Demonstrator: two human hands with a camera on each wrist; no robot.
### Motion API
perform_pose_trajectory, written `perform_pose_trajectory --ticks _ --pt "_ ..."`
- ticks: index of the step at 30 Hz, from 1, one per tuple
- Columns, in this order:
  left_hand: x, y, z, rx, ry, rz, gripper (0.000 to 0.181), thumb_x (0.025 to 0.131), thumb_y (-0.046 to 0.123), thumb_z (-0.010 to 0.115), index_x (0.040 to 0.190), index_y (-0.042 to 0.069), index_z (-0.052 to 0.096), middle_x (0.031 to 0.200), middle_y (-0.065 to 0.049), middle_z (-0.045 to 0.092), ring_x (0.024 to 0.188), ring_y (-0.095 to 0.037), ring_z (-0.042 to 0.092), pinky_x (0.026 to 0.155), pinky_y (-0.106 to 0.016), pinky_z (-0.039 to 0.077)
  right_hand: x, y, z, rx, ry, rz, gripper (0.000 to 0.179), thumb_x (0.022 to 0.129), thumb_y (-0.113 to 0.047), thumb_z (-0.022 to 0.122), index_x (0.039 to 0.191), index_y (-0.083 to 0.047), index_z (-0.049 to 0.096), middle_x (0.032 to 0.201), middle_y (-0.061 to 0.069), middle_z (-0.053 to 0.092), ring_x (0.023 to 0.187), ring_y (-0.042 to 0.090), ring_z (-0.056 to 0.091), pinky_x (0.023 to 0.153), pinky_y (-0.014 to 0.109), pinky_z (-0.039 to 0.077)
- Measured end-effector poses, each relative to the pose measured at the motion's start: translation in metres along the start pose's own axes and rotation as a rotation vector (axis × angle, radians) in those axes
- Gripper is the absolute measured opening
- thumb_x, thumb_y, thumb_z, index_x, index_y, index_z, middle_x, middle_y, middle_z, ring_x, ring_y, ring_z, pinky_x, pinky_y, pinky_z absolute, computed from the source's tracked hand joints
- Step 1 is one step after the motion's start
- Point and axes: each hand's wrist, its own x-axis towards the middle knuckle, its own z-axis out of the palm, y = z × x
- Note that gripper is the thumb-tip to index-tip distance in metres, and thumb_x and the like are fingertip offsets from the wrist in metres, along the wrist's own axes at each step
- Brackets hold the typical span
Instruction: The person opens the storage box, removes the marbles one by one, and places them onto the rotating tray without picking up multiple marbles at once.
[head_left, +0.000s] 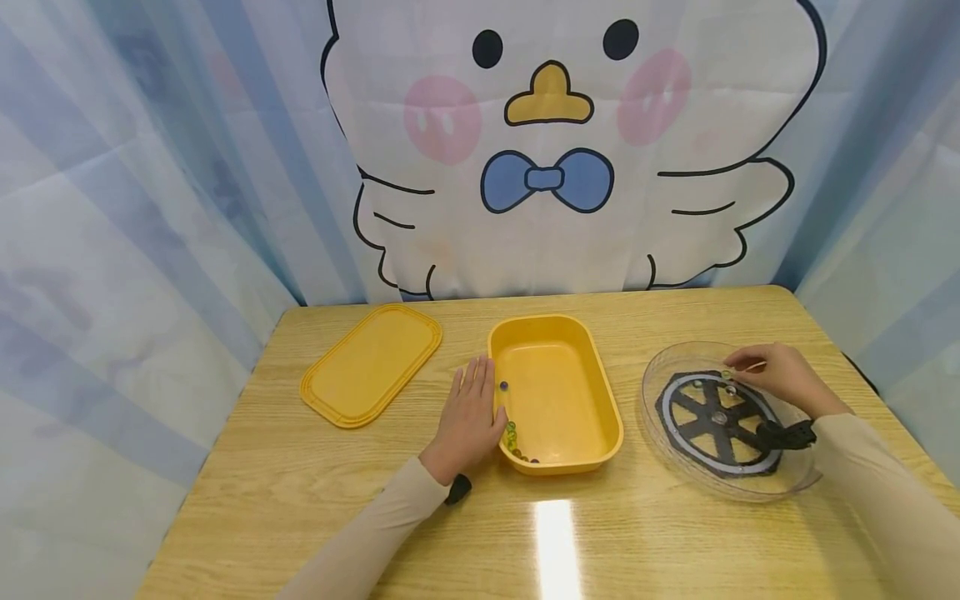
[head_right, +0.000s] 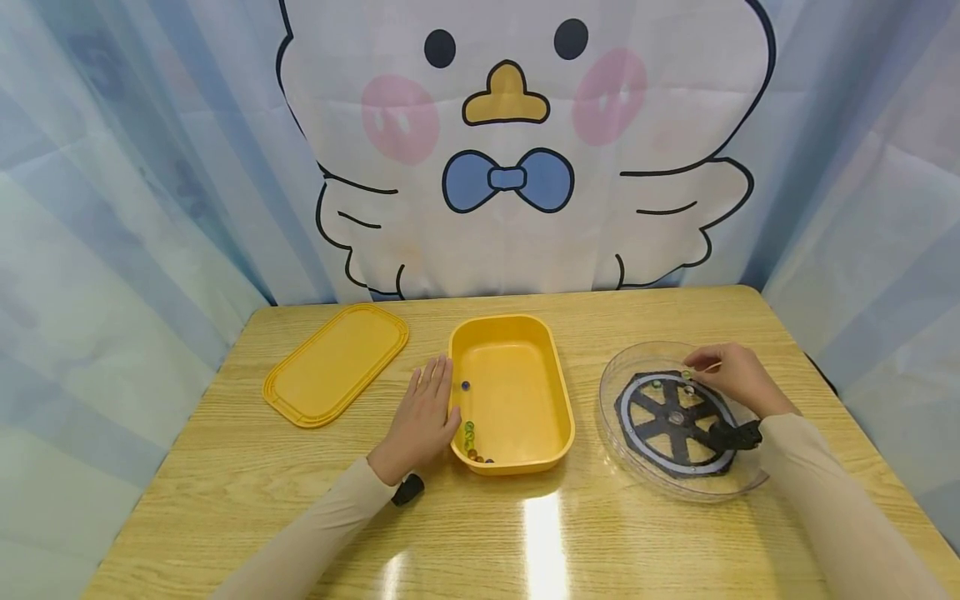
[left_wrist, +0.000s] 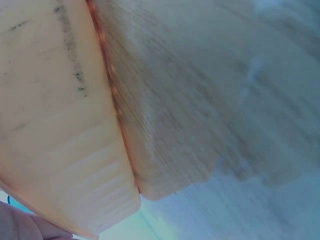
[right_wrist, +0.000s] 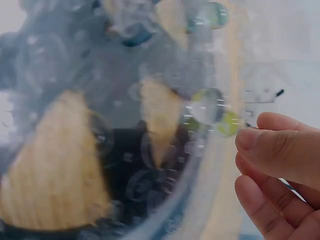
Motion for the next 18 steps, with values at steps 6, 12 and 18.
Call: perform_pose_trajectory --ticks 6,12,18 --pt "0.0 0.0 0.001 0.004 -0.009 -0.004 0.064 0.096 0.026 0.043 0.147 -0.006 0.021 0.153 -0.021 0.025 0.144 -0.032 0.021 0.118 -0.046 0.017 -0.002 -0.006 -0.014 0.005 0.032 0.007 0.028 0.085 -0.008 0.066 0.109 0.008 0.065 0.105 0.031 0.064 0.09 0.042 0.063 0.073 0.05 0.054" --pt "0.0 0.0 0.0 0.002 -0.018 -0.009 0.064 0.096 0.026 0.043 0.148 -0.005 0.02 0.154 -0.021 0.024 0.145 -0.032 0.02 0.118 -0.047 0.016 -0.003 -0.027 -0.035 0.072 0.073 0.014 0.029 0.088 -0.014 0.065 0.112 0.003 0.065 0.11 0.03 0.063 0.076 -0.006 0.06 0.067 0.034 0.056" --pt "0.0 0.0 0.0 0.011 -0.018 -0.01 0.064 0.096 0.026 0.043 0.148 -0.005 0.02 0.154 -0.021 0.024 0.145 -0.032 0.02 0.118 -0.046 0.017 0.002 -0.059 -0.051 0.113 0.093 0.0 0.032 0.088 -0.023 0.065 0.114 -0.004 0.066 0.108 0.009 0.067 0.078 -0.024 0.046 0.068 0.024 0.053"
